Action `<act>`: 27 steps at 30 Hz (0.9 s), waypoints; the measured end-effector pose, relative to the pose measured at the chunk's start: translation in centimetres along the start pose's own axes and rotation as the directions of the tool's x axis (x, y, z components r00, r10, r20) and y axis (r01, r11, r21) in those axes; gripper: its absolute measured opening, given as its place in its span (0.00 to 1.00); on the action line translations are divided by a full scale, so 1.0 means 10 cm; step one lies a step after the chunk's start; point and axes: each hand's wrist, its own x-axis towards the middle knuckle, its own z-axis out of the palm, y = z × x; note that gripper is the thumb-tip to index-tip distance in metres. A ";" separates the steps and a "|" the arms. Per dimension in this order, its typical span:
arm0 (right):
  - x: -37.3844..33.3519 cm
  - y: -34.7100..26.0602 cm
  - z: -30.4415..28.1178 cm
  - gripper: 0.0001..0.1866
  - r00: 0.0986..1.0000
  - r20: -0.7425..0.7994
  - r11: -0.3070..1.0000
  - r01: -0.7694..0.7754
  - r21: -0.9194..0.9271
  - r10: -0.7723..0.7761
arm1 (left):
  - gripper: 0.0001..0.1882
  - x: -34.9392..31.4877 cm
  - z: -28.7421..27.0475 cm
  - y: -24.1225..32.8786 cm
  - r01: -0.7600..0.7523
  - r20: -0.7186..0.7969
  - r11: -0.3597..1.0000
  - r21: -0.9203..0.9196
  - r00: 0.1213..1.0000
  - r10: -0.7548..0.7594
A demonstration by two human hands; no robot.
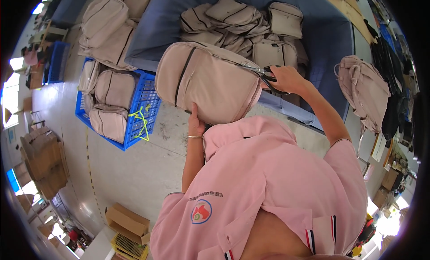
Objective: The recorder uses scissors to trim loose threads from several manufactured backpack panels and then organizes them into bins.
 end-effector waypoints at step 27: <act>0.30 -0.03 0.57 0.24 0.981 -0.184 0.926 0.120 0.357 -0.056 | 0.30 0.05 -0.21 0.48 -0.123 -0.002 0.992 0.021 0.992 0.124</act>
